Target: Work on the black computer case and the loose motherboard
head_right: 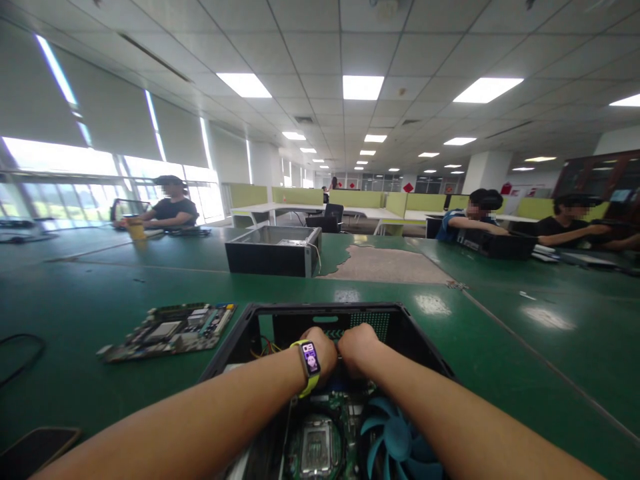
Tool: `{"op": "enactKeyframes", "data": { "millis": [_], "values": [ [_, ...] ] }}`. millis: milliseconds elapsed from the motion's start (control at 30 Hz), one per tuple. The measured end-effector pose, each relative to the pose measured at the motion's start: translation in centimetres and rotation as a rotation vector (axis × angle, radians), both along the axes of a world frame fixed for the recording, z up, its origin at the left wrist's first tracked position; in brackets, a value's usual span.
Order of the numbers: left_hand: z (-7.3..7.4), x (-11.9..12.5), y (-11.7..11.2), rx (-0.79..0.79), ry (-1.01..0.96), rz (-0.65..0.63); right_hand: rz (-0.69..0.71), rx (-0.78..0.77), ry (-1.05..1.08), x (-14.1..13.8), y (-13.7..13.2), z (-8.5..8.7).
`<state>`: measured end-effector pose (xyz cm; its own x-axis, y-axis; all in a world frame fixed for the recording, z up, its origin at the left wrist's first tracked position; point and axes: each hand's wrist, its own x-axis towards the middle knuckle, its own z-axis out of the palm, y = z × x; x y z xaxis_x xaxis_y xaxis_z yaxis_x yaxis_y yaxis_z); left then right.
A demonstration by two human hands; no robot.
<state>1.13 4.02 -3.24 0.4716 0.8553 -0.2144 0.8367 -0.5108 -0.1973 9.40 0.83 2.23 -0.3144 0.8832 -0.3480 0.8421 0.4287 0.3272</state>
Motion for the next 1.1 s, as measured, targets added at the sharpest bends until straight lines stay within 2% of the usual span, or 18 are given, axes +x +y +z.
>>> {"op": "enactKeyframes", "data": {
  "millis": [133, 300, 533, 767, 933, 1100],
  "values": [
    [0.6, 0.3, -0.3, -0.045, 0.151, 0.002, -0.013, -0.019, -0.006, 0.2, 0.1, 0.2],
    [1.4, 0.4, -0.4, -0.120, 0.224, -0.030, 0.007, -0.060, -0.016, 0.4, 0.2, 0.5],
    [2.8, 0.1, -1.0, -0.145, 0.217, -0.064, -0.017, -0.104, -0.052, 0.6, 0.6, 0.1],
    [3.4, -0.2, -1.2, -0.145, 0.199, -0.080, -0.036, -0.077, -0.045, 0.9, 1.1, -0.5],
    [3.1, -0.2, -1.4, -0.125, 0.162, -0.073, -0.015, -0.067, -0.059, 0.8, 1.1, -0.6],
    [1.3, 0.0, -0.8, -0.053, 0.051, -0.028, 0.004, -0.060, -0.072, 0.6, 0.8, -0.6]
  ]
}}
